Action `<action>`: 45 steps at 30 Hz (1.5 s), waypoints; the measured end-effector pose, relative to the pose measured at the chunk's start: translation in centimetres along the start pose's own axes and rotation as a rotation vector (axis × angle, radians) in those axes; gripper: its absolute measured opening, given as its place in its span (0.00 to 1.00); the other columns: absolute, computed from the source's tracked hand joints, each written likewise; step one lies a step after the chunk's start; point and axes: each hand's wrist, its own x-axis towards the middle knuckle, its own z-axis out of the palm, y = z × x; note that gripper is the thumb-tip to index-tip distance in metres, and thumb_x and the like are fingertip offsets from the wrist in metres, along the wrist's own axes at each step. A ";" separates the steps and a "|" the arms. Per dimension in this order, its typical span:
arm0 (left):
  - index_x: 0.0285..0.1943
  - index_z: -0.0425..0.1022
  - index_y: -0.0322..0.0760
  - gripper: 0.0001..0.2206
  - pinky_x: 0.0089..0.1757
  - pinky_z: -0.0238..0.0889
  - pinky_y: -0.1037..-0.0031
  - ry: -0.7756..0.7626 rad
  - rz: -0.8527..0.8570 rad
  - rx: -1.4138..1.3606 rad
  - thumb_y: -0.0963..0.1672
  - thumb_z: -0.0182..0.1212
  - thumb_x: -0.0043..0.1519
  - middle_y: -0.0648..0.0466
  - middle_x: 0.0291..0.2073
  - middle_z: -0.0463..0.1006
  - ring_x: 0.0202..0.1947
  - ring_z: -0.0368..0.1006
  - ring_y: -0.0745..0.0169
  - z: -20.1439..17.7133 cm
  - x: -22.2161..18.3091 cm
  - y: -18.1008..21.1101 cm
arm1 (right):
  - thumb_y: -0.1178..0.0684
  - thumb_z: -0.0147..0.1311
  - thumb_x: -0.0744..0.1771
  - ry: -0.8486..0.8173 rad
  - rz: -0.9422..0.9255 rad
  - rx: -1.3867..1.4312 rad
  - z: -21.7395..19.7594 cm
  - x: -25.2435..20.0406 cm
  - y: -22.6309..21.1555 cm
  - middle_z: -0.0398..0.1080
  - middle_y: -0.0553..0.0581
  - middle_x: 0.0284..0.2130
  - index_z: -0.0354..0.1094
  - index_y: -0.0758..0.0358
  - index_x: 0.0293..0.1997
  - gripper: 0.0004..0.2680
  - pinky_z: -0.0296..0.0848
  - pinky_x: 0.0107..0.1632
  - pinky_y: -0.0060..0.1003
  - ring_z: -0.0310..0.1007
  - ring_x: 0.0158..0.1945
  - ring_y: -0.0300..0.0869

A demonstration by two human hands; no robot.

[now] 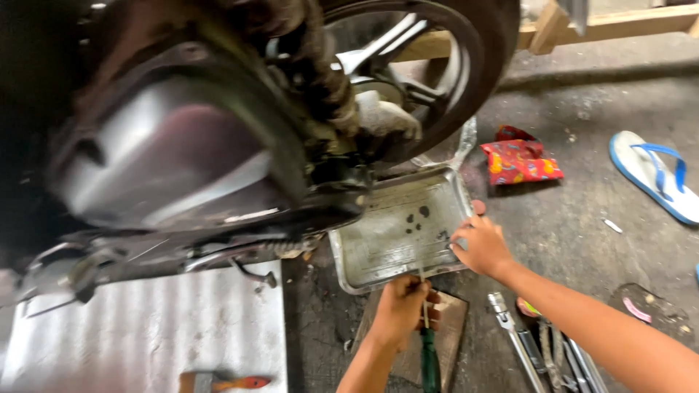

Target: Removing the air filter cover from a motorcycle using a screwdriver

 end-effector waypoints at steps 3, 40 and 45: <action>0.53 0.72 0.23 0.09 0.27 0.71 0.72 -0.072 0.103 0.042 0.39 0.54 0.69 0.44 0.35 0.79 0.24 0.74 0.59 0.1 -3.6 2.0 | 0.47 0.58 0.63 -0.285 0.185 0.549 -4.8 -1.5 -6.2 0.83 0.50 0.36 0.81 0.59 0.42 0.11 0.76 0.44 0.32 0.79 0.37 0.38; 0.55 0.73 0.19 0.12 0.32 0.76 0.75 0.053 0.639 0.035 0.37 0.53 0.65 0.40 0.39 0.83 0.28 0.79 0.57 -9.7 -16.7 14.4 | 0.48 0.47 0.68 -0.623 0.139 1.190 -16.0 -11.7 -32.1 0.80 0.60 0.22 0.80 0.70 0.50 0.17 0.72 0.27 0.40 0.73 0.24 0.44; 0.54 0.75 0.15 0.15 0.28 0.70 0.78 0.047 0.693 0.040 0.38 0.54 0.63 0.42 0.35 0.83 0.24 0.76 0.62 -8.8 -16.0 14.1 | 0.53 0.42 0.69 -0.593 0.155 1.217 -16.4 -11.5 -31.5 0.82 0.64 0.24 0.78 0.71 0.50 0.15 0.72 0.26 0.42 0.71 0.25 0.45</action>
